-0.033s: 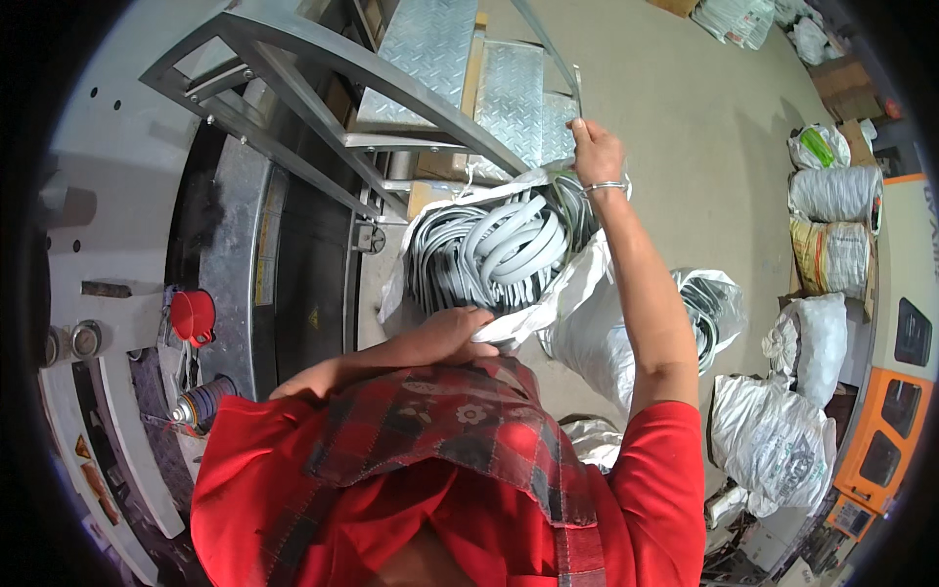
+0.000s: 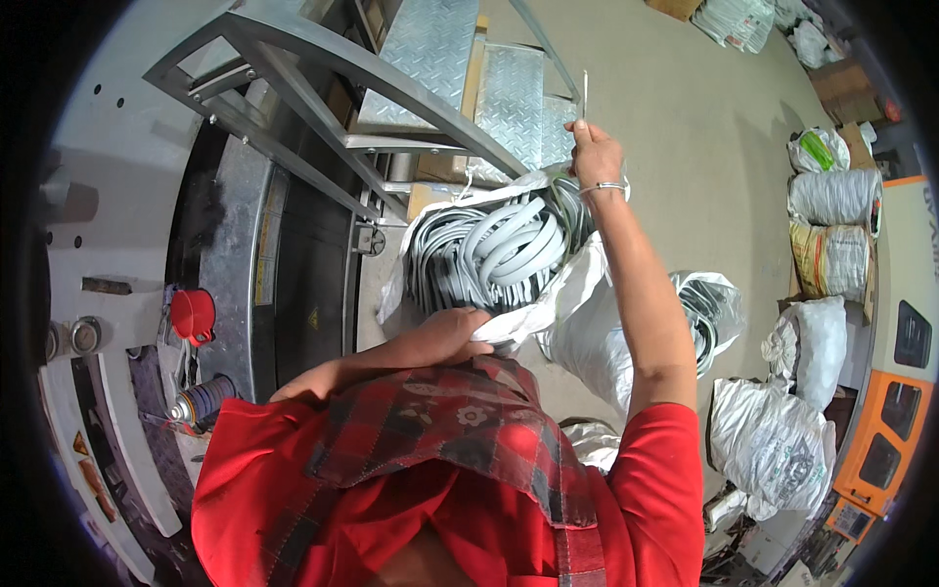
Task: The person gathers gray cables from a tray, coils them by hand, and places them into a white sack. They then use green zip ties to secure the bundles inside the sack.
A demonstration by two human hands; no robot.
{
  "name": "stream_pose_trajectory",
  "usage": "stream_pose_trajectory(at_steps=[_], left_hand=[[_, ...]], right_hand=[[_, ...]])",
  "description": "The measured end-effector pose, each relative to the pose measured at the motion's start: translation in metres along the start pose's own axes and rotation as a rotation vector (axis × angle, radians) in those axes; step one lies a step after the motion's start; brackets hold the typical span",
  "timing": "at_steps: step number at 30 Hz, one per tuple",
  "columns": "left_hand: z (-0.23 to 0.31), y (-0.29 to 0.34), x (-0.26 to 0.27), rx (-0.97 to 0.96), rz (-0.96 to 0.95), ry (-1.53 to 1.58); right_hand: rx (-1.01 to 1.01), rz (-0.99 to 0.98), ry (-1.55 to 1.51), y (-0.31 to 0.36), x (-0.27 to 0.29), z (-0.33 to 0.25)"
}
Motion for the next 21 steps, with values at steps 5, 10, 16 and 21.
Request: stream_pose_trajectory(at_steps=[5, 10, 16, 21], left_hand=[[0.001, -0.008, 0.010, -0.041, 0.116, 0.053], [-0.017, -0.008, 0.029, 0.172, 0.074, 0.148], [-0.004, -0.011, 0.039, 0.306, 0.073, 0.370], [0.027, 0.010, 0.021, -0.060, 0.238, 0.304]], right_hand=[[-0.206, -0.048, -0.489, 0.038, 0.020, -0.076], [-0.107, -0.265, -0.406, 0.141, 0.037, -0.151], [0.105, -0.781, 0.821, 0.256, 0.067, -0.007], [0.056, -0.535, 0.570, 0.254, 0.005, 0.059]])
Point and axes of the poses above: each hand's wrist, its own y-axis away from the middle knuckle, its own x-axis out of the back of the hand, z = x × y, the point moved 3 cm from there along -y, towards the middle knuckle, and after that the axes turned 5 degrees about x, right-handed, at the moved point
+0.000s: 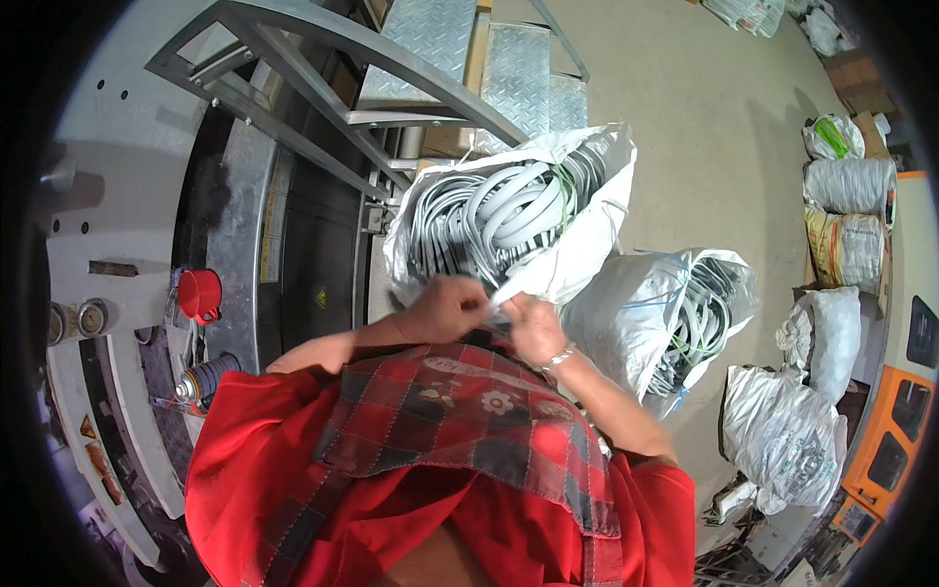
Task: The person gathers gray cables from a tray, coils them by hand, and places them into a white sack. They then use green zip ties to secure the bundles inside the sack.
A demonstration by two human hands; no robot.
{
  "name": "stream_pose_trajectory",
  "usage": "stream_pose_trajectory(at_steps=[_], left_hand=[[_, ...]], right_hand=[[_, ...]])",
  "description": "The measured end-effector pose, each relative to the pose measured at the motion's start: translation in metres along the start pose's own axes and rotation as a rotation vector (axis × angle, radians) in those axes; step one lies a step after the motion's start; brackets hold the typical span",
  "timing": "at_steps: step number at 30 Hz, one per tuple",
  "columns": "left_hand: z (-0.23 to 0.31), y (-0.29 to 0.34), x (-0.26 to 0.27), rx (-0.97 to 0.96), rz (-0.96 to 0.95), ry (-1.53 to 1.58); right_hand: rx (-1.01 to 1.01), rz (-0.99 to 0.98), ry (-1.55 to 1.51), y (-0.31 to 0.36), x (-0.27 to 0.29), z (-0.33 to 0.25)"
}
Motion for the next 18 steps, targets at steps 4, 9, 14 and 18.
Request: stream_pose_trajectory(at_steps=[4, 9, 14, 18], left_hand=[[-0.025, -0.007, 0.012, 0.504, -0.075, 0.516], [-0.018, -0.019, 0.011, 0.145, 0.104, 0.090], [0.019, 0.004, 0.075, 0.078, 0.390, 0.278], [0.039, -0.014, 0.109, 0.039, 0.157, 0.226]], right_hand=[[0.061, 0.147, -0.125, -0.026, -0.018, -0.007], [0.203, 0.093, 0.390, -0.022, 0.006, -0.032], [0.541, 0.352, 0.132, -0.026, 0.022, -0.098], [0.329, 0.262, -0.264, -0.049, 0.013, -0.103]])
Point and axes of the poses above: each hand's wrist, its own y-axis away from the middle knuckle, its own x-axis out of the back of the hand, z = x × y, the point moved 3 cm from there along -y, towards the middle knuckle, and after that the axes turned 5 degrees about x, right-handed, at the moved point
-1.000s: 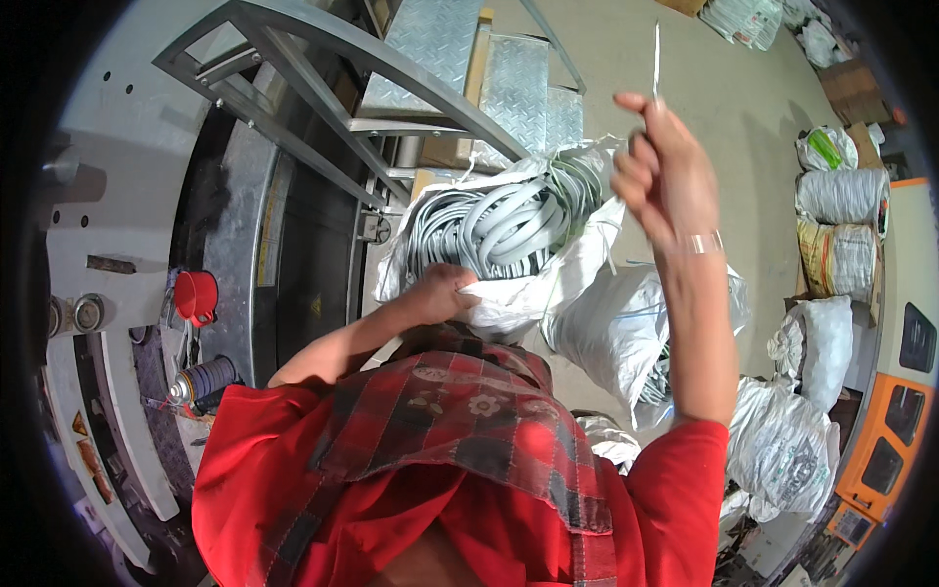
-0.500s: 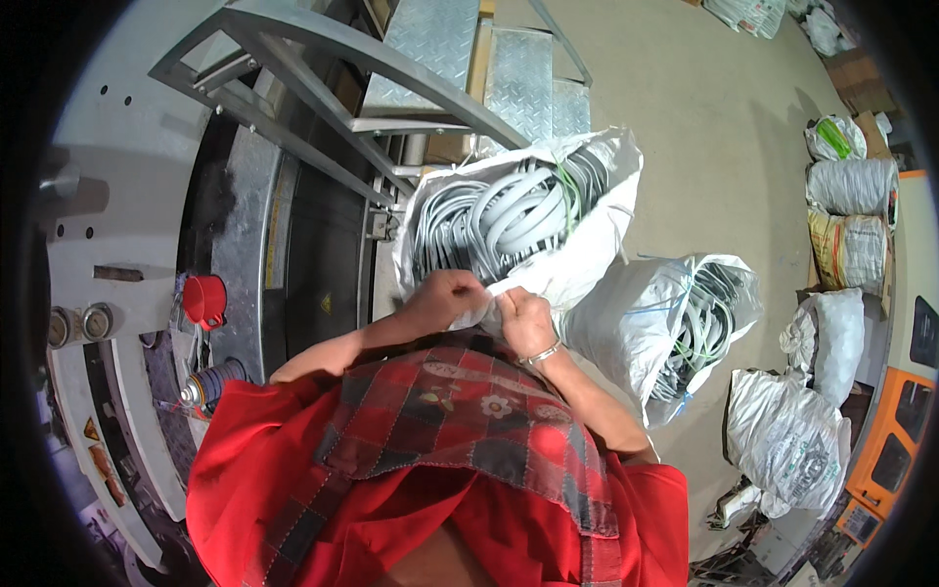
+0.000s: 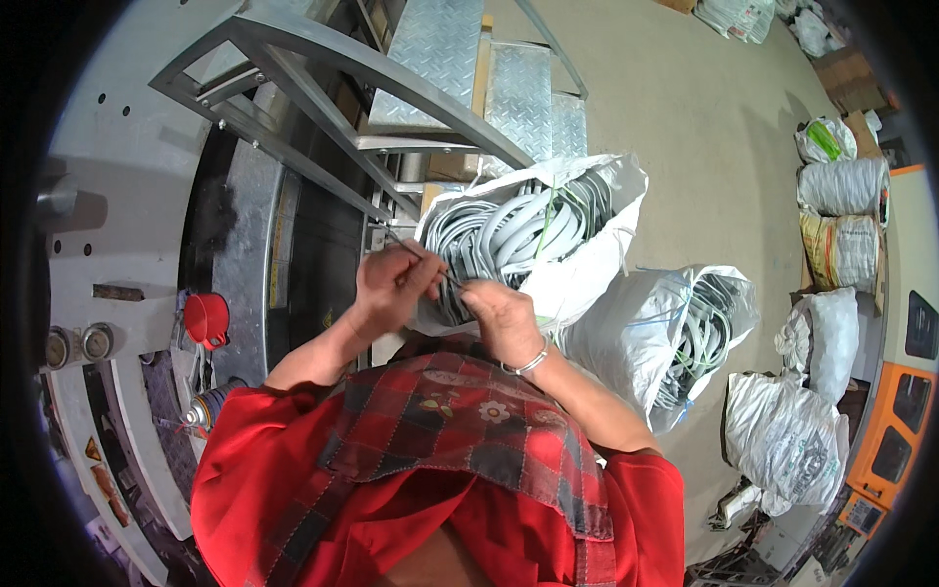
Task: The person gathers gray cables from a tray, coils them by hand, and places them into a white sack. They then use green zip ties to secure the bundles inside the sack.
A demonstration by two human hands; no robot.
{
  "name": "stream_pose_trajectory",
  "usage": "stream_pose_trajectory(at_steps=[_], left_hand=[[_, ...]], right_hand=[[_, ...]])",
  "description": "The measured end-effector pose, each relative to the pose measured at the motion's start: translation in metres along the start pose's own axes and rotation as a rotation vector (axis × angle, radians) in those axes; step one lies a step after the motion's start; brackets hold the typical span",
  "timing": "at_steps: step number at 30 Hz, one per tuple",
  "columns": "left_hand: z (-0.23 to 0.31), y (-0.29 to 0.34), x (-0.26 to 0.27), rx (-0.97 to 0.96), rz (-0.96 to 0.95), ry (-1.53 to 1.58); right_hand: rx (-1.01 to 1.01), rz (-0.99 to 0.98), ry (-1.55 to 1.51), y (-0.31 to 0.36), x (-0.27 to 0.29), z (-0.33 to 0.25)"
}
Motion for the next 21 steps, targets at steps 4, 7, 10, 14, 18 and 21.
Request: stream_pose_trajectory(at_steps=[4, 7, 10, 14, 18, 21], left_hand=[[-0.066, -0.051, 0.035, 0.013, 0.139, 0.059], [-0.123, -0.087, 0.031, -0.116, 0.306, -0.631], [-0.152, -0.116, 0.026, 0.163, 0.103, -0.572], [-0.143, -0.098, 0.024, 0.134, 0.207, -0.520], [-0.143, -0.074, 0.013, -0.323, 0.259, -0.713], [-0.133, -0.069, 0.001, -0.194, 0.275, -0.572]], right_hand=[[-0.082, 0.196, -0.035, -0.021, 0.029, -0.050], [0.021, 0.145, 0.175, -0.048, 0.020, -0.040], [-0.111, -0.164, 0.675, -0.043, 0.013, 0.031], [-0.044, -0.183, 0.823, -0.037, 0.010, 0.057], [0.022, -0.271, 0.837, -0.051, -0.010, 0.083], [0.110, -0.281, 0.826, -0.067, -0.026, 0.105]])
Point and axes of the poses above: each hand's wrist, its own y-axis away from the middle knuckle, its own x-axis out of the back of the hand, z = x × y, the point moved 3 cm from there along -y, towards the middle knuckle, and after that the axes turned 5 degrees about x, right-handed, at the moved point
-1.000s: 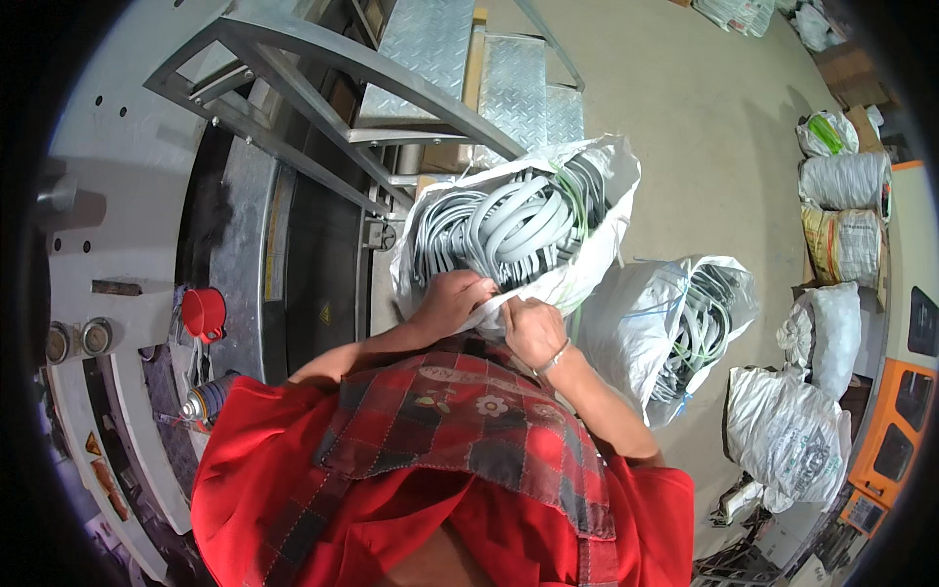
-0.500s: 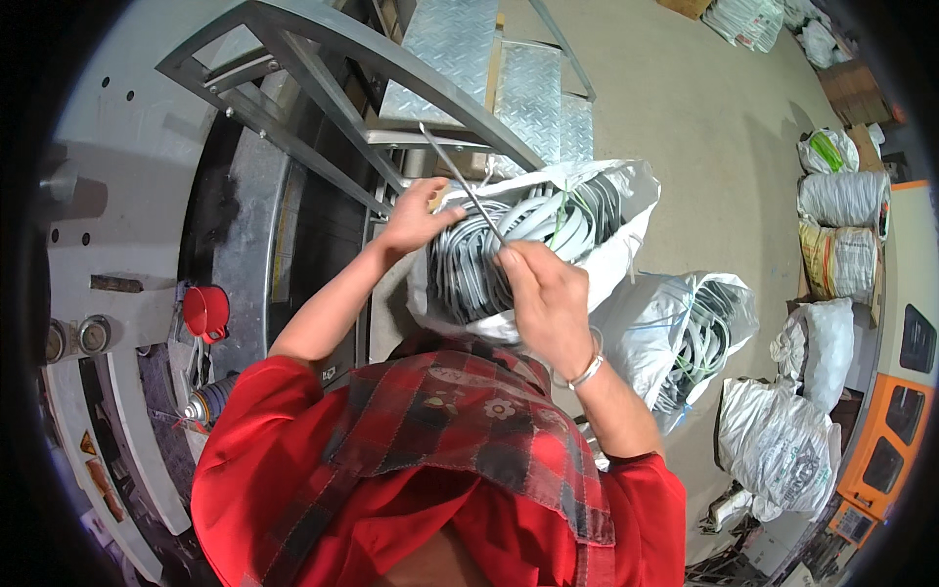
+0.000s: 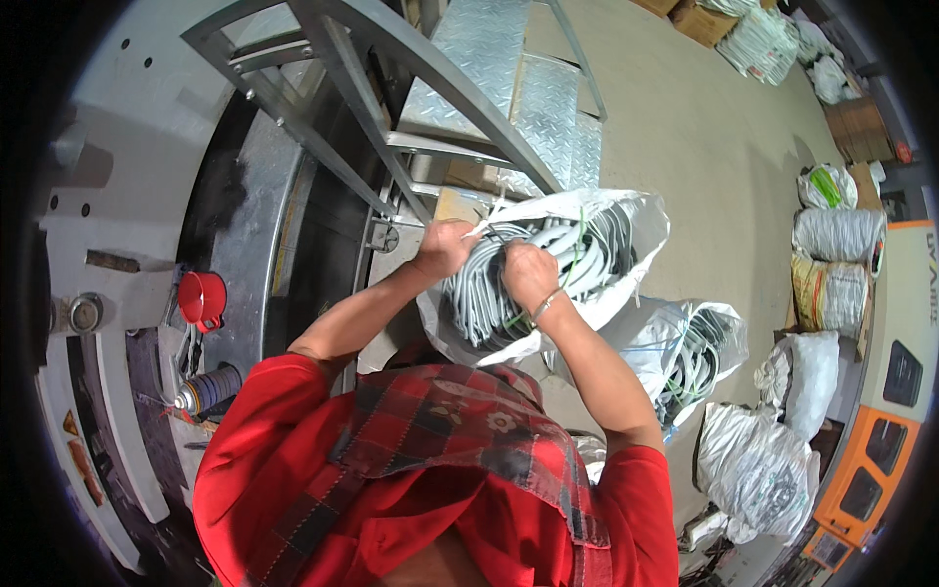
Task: The person gathers gray cables from a tray, coils them by hand, and places them into a white sack. They then use green zip ties to secure the bundles inside the sack.
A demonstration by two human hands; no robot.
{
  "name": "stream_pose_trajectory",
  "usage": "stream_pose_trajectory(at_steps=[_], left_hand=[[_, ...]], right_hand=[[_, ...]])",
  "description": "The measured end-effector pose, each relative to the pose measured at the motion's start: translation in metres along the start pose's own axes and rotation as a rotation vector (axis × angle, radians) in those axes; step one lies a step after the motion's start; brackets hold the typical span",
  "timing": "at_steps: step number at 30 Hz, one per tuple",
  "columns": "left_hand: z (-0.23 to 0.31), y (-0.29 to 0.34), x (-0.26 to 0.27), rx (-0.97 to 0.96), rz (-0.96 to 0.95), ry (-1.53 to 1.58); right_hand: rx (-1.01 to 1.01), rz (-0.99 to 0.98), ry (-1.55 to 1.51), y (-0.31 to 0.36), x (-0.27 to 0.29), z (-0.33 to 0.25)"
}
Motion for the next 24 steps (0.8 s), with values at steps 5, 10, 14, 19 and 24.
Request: stream_pose_trajectory(at_steps=[5, 10, 14, 19, 24], left_hand=[[-0.001, 0.008, -0.005, -0.011, 0.123, 0.033], [0.007, 0.009, -0.012, -0.061, 0.053, -0.079], [0.005, 0.019, -0.013, -0.075, 0.072, -0.112], [0.012, 0.018, -0.011, -0.114, 0.135, -0.070], [-0.001, 0.010, -0.015, -0.114, 0.057, -0.065]], right_hand=[[0.068, 0.001, 0.216, -0.061, 0.027, -0.010], [0.003, -0.595, 0.077, -0.115, -0.020, 0.019], [-0.041, -0.538, -0.011, -0.126, -0.053, 0.005], [-0.053, -0.464, -0.026, -0.152, -0.072, 0.020], [0.083, -0.013, -0.172, -0.154, -0.064, -0.002]])
Point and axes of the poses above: each hand's wrist, its own y-axis away from the middle knuckle, its own x-axis out of the back of the hand, z = x × y, the point moved 3 cm from there along -y, towards the middle knuckle, and after that the axes turned 5 degrees about x, right-handed, at the moved point
